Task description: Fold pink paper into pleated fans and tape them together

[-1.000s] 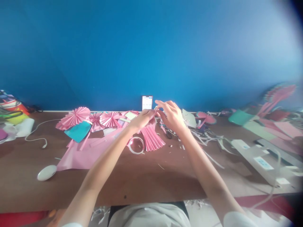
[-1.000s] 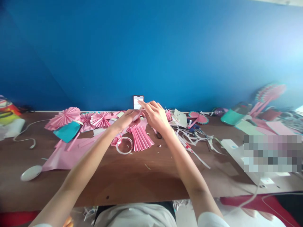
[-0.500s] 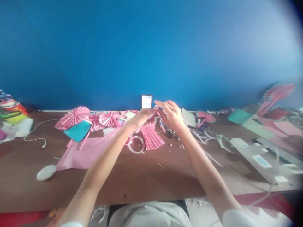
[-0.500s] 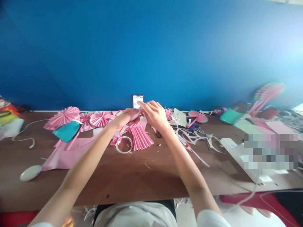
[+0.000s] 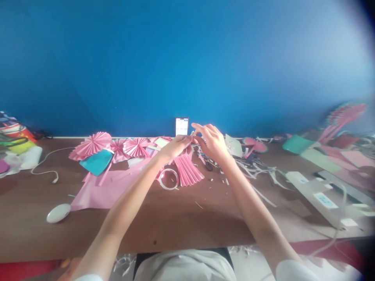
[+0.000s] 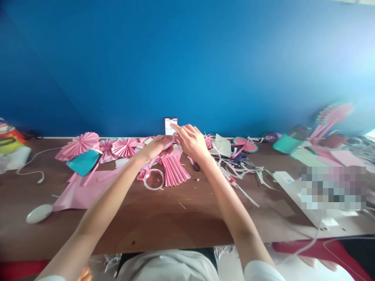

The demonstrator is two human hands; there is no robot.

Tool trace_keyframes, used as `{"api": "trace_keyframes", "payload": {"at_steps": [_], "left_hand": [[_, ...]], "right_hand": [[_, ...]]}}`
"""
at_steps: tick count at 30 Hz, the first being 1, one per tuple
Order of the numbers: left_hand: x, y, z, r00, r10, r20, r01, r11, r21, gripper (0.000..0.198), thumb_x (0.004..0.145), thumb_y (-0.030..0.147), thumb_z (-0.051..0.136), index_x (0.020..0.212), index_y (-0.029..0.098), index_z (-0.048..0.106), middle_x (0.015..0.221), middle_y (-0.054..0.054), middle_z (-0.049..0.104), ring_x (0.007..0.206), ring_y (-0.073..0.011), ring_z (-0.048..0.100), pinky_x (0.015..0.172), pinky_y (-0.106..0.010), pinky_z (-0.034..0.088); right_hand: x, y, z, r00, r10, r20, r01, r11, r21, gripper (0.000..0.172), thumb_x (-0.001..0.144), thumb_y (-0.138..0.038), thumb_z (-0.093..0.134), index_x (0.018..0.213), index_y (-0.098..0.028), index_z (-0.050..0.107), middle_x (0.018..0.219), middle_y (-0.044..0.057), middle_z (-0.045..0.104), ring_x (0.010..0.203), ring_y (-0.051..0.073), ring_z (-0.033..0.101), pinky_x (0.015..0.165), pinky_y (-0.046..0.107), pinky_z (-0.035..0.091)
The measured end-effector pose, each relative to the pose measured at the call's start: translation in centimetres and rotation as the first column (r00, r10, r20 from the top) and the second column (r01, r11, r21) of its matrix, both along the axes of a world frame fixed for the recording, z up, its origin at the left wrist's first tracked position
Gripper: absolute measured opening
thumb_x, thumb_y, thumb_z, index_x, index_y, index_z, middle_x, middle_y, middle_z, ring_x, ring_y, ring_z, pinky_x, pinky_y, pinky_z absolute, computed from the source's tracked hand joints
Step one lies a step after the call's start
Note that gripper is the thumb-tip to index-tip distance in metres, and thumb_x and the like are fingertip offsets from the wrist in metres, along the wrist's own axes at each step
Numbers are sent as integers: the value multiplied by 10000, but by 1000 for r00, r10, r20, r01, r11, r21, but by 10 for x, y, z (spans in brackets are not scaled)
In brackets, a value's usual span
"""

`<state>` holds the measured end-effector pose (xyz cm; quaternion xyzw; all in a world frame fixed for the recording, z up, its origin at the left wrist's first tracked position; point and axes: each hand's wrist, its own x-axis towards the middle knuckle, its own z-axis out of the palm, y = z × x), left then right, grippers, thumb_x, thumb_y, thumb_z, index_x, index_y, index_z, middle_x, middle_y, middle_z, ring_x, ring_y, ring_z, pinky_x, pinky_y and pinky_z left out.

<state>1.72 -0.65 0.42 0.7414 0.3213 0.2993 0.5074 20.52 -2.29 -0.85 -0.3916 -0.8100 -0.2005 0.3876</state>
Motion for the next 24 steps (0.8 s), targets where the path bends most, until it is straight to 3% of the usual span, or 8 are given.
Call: {"api": "trace_keyframes", "payload": {"at_steps": [9,14,24], "left_hand": [[0,2,-4,999,24,-35,-21,996,87,471,979,538,352,706,189,515,632,-9,536,475,-82,359,495,-260,282],[1,0,-2,1000,21,-18,-19,996,83,443,984,543,330,778,200,520,654,-7,560,487,-88,387,500,-255,290],[4,-2,-2,999,12,-30,-10,997,77,429,984,536,350,788,196,522,674,-5,572,495,-84,396,515,-251,311]], "right_hand": [[-2,0,2,999,31,-35,-32,999,-18,485,969,-175,413,1449,-239,403,976,66,678,941,240,587,862,404,486],[-3,1,-1,994,12,-105,-11,1000,11,484,981,-214,414,1461,-262,374,1083,77,676,1005,252,599,904,449,480],[-6,3,-3,997,-14,-78,16,1000,27,470,1007,-197,316,1475,-227,335,995,84,652,909,237,584,858,426,485]]}}
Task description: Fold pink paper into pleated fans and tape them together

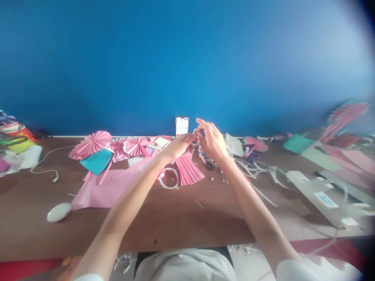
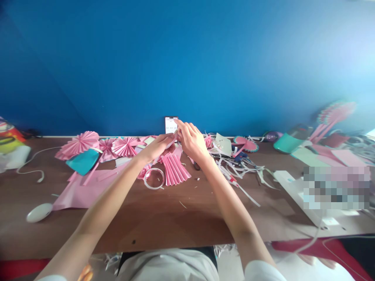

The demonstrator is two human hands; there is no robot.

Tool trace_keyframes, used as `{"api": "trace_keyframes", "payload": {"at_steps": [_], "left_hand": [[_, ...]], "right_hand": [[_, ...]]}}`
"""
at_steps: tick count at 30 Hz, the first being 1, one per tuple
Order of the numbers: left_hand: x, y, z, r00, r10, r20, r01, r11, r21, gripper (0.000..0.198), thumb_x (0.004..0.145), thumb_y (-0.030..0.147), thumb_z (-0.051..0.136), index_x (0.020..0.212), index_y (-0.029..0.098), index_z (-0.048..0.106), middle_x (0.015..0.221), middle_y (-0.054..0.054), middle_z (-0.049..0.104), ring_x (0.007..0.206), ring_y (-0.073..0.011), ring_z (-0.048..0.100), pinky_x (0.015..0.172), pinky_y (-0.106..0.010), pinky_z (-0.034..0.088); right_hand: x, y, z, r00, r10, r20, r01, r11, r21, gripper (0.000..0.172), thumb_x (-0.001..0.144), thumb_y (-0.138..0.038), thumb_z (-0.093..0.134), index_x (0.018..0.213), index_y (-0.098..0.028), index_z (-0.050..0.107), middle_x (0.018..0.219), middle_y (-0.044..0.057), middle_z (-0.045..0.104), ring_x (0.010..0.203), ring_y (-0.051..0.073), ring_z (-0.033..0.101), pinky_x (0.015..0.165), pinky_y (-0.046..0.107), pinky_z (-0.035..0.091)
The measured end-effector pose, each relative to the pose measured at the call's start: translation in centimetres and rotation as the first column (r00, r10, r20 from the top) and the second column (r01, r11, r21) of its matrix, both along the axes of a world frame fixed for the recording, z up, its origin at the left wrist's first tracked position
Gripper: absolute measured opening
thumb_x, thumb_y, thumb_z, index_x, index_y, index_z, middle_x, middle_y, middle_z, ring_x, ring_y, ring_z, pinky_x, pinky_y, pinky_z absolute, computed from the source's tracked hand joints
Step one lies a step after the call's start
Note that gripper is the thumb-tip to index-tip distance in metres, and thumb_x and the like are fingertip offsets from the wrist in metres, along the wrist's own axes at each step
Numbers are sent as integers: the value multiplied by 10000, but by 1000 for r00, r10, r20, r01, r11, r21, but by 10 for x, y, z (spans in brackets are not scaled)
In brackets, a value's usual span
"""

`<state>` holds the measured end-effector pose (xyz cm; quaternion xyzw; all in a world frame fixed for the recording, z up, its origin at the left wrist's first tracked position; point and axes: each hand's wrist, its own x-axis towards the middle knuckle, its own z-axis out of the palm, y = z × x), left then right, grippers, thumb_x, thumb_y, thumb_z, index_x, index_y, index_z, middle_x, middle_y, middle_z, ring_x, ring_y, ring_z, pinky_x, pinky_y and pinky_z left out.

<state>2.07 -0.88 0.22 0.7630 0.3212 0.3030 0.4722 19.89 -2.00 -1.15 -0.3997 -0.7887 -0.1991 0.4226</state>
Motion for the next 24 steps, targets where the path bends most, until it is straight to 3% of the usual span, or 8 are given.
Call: {"api": "trace_keyframes", "payload": {"at_steps": [9,14,19,24], "left_hand": [[12,-5,-4,972,8,236,31,986,-163,377,975,510,427,765,198,456,591,36,439,474,-65,318,471,-236,264],[16,-3,-9,949,38,312,18,984,-175,401,963,525,430,737,193,444,601,35,434,460,-60,320,453,-230,239],[15,-3,-9,951,34,308,11,990,-143,411,957,554,424,757,197,460,599,35,442,447,-59,308,442,-229,229],[14,-3,-9,970,-16,243,46,992,-117,407,966,552,408,804,194,515,616,12,520,467,-67,409,465,-227,309]], "right_hand": [[-3,6,-10,997,-24,-68,25,999,27,459,996,-175,314,1452,-220,350,946,85,624,876,240,569,852,446,488],[-5,7,-13,997,-30,-73,36,995,91,435,989,-150,321,1412,-225,391,926,79,611,852,229,556,788,406,491],[-5,9,-14,998,-9,-70,20,989,148,399,972,-118,333,1344,-217,436,900,68,596,818,214,538,744,380,487],[-3,8,-12,995,1,-98,15,988,156,384,972,-110,355,1332,-226,422,865,48,599,794,205,539,740,379,484]]}}
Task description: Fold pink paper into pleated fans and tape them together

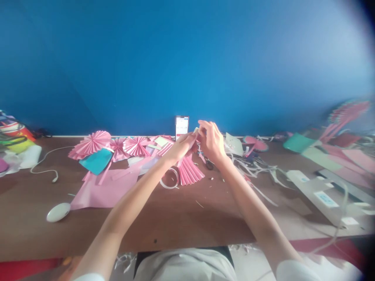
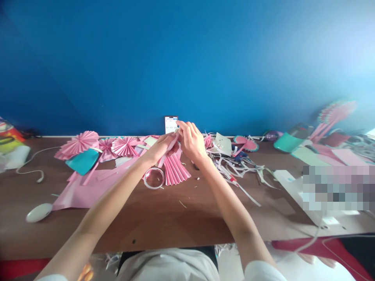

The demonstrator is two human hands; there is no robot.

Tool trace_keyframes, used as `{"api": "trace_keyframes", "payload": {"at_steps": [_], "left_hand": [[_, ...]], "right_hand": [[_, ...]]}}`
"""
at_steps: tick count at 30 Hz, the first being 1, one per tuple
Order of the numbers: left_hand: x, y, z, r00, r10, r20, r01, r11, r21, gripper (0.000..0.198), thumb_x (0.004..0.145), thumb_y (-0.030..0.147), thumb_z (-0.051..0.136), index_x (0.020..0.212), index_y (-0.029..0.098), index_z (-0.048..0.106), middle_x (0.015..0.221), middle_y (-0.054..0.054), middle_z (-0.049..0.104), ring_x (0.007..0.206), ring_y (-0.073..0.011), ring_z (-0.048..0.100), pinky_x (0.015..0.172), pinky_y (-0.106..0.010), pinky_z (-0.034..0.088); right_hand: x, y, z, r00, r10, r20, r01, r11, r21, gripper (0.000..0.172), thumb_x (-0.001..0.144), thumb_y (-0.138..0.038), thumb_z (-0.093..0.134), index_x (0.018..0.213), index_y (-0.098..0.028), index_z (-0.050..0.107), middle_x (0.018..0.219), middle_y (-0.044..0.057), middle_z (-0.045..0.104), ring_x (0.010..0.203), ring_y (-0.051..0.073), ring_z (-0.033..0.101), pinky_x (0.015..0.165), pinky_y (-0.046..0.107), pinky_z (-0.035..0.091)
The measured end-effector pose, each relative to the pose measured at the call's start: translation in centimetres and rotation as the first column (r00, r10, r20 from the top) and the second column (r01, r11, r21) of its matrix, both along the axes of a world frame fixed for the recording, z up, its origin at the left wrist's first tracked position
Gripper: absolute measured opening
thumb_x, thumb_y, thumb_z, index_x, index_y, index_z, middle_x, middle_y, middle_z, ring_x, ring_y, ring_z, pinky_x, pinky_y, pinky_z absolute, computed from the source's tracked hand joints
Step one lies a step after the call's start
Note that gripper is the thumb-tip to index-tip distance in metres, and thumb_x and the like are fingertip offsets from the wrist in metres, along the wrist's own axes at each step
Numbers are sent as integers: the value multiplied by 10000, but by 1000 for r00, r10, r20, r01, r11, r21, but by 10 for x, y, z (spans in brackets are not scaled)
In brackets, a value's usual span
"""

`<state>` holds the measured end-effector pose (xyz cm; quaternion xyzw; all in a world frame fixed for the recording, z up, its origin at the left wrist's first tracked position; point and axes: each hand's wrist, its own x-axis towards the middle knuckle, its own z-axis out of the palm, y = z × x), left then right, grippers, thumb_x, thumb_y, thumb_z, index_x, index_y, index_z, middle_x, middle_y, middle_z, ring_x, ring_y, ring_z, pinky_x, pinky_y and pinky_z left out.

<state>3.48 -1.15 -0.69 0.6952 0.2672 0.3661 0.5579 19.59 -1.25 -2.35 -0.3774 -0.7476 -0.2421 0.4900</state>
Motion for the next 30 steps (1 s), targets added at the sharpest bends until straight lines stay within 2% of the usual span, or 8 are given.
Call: {"api": "trace_keyframes", "payload": {"at_steps": [4,7,11,17,20,24,30], "left_hand": [[1,1,-1,999,39,17,-40,999,28,439,959,584,395,822,190,532,617,14,530,470,-71,430,456,-222,316],[1,1,-2,996,91,-1,-90,989,118,441,964,584,383,847,187,538,623,21,530,476,-69,430,456,-213,310],[0,1,-1,988,134,-75,-111,962,248,419,996,529,336,878,183,541,658,15,550,510,-72,457,493,-205,334],[-1,0,0,978,182,-100,-138,929,343,422,1008,500,328,811,178,517,665,7,569,552,-87,495,539,-219,349],[0,0,0,982,165,-91,-128,939,319,399,1007,470,360,794,175,522,663,4,573,553,-87,497,535,-220,348],[3,-2,0,994,111,19,-113,971,212,431,997,485,380,748,169,534,635,-1,553,544,-84,503,527,-223,366],[7,-6,0,985,151,88,-163,975,151,519,985,529,385,620,173,482,527,10,480,478,-79,449,510,-243,345]], "right_hand": [[0,0,-1,1000,25,-20,-24,999,34,382,971,-148,422,1342,-239,408,930,58,643,825,214,570,775,405,493],[-1,1,-2,998,49,-41,-47,998,47,400,970,-184,450,1362,-246,398,987,72,658,860,224,592,798,423,500],[-2,1,-2,996,62,-64,-59,997,46,430,975,-185,448,1393,-258,378,959,60,655,848,219,597,820,430,502],[-2,0,0,995,82,-64,-83,997,-11,396,982,-181,413,1372,-238,372,935,65,629,855,215,583,805,419,511],[-2,0,0,995,81,-57,-83,995,-49,318,983,-172,403,1298,-220,413,945,75,608,855,209,575,759,386,519],[-3,0,0,994,87,-65,-90,995,-48,240,984,-158,395,1209,-221,445,976,74,591,860,194,576,762,375,521],[-3,3,-4,982,174,-73,-175,985,-9,194,978,-148,395,1139,-245,445,1006,67,572,891,186,574,757,363,525]]}}
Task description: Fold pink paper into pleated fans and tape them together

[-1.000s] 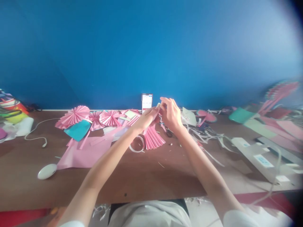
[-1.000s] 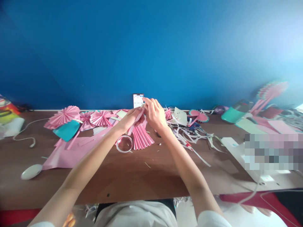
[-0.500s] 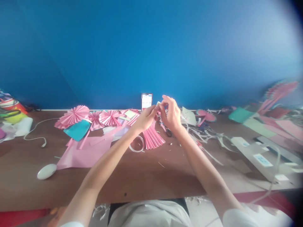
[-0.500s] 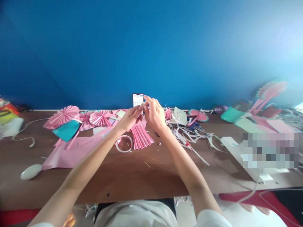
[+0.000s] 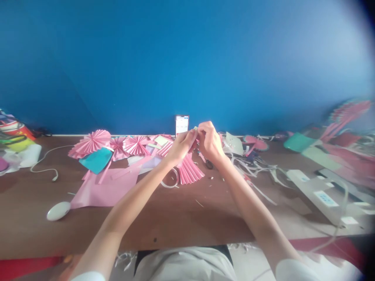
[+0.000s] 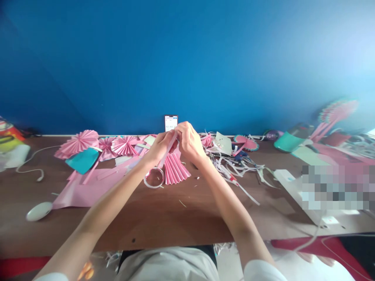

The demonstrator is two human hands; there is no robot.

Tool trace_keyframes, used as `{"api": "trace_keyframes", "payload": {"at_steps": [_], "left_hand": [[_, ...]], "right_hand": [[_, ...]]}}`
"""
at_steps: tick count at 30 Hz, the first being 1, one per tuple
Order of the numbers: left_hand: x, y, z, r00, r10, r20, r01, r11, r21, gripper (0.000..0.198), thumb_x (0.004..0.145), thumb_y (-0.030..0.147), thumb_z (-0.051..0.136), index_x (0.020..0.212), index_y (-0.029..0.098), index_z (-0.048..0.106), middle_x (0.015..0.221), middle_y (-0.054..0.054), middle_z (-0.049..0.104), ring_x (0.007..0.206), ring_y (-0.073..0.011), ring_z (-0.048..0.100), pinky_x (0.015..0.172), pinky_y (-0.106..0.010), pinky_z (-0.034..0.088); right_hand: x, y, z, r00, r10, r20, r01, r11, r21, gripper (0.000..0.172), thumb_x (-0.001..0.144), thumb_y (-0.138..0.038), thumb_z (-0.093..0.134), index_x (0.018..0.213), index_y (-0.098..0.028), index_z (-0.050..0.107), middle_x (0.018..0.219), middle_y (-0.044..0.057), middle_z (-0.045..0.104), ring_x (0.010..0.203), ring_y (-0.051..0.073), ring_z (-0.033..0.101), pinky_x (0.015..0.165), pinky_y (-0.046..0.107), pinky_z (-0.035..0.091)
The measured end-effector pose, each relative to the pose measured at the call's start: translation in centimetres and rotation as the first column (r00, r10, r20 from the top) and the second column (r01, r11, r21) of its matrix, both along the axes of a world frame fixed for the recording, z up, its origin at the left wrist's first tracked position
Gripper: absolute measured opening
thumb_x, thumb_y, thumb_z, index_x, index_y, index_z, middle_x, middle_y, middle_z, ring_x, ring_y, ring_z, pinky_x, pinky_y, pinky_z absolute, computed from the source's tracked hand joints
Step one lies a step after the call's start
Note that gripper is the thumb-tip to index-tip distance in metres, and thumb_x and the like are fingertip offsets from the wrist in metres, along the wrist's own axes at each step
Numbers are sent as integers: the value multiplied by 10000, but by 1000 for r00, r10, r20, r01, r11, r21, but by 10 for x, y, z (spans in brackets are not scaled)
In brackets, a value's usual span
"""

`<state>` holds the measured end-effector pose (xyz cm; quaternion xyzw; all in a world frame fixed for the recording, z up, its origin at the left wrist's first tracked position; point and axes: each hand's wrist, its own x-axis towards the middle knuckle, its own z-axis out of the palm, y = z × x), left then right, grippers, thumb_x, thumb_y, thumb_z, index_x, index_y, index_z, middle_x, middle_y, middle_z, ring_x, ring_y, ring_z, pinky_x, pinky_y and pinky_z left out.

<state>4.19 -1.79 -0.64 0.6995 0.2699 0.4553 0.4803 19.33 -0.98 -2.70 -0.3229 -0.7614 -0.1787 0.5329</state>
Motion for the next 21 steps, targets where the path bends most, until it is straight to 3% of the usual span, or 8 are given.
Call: {"api": "trace_keyframes", "payload": {"at_steps": [6,21], "left_hand": [[1,-8,8,999,4,32,-1,995,-99,505,973,535,408,621,181,485,510,11,476,460,-78,440,485,-247,353],[-1,-5,5,997,-74,29,75,996,-57,514,942,608,438,663,184,514,595,-7,492,501,-80,457,495,-269,368]], "right_hand": [[0,1,-2,999,37,-13,-37,999,19,220,979,-139,376,1157,-257,427,1006,55,552,868,170,574,756,351,529],[0,-1,-3,996,41,-75,-37,998,58,189,983,-161,379,1135,-270,408,981,46,497,835,166,541,729,365,518]]}}
